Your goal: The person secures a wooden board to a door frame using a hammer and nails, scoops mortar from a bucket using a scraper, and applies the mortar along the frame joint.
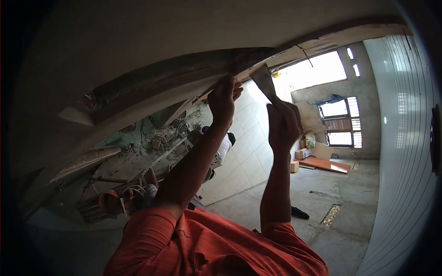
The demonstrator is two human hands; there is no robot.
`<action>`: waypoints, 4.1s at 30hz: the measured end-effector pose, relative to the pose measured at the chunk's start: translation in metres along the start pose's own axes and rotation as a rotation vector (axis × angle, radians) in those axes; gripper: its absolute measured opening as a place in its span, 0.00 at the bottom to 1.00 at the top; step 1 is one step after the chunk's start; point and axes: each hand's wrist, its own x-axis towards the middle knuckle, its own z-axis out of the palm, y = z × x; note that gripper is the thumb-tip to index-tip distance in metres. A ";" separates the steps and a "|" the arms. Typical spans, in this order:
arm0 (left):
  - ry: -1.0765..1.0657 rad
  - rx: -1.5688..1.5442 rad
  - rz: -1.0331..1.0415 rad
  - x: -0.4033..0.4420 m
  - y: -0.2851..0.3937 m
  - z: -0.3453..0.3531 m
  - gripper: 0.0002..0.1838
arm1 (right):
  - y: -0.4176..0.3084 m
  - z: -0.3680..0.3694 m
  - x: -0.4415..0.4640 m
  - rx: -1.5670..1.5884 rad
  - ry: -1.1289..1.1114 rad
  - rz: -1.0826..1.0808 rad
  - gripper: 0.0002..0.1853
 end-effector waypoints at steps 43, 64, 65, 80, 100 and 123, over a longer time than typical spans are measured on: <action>0.002 0.142 0.153 0.012 -0.022 -0.013 0.13 | -0.055 0.051 -0.003 0.045 -0.168 0.357 0.15; -0.009 0.015 0.019 -0.001 0.001 0.001 0.17 | -0.078 0.013 0.044 -0.108 -0.193 0.283 0.14; -0.004 0.015 0.028 0.000 0.001 0.001 0.17 | -0.080 0.012 0.041 -0.086 -0.180 0.283 0.14; -0.038 0.087 0.068 -0.002 0.006 -0.003 0.16 | -0.066 0.033 0.023 -0.093 -0.253 0.290 0.14; -0.036 0.033 0.073 0.001 0.000 -0.004 0.16 | -0.061 0.032 0.017 -0.038 -0.269 0.319 0.13; -0.018 0.041 0.017 -0.002 0.005 0.000 0.17 | -0.040 0.010 0.021 0.317 -0.193 0.473 0.15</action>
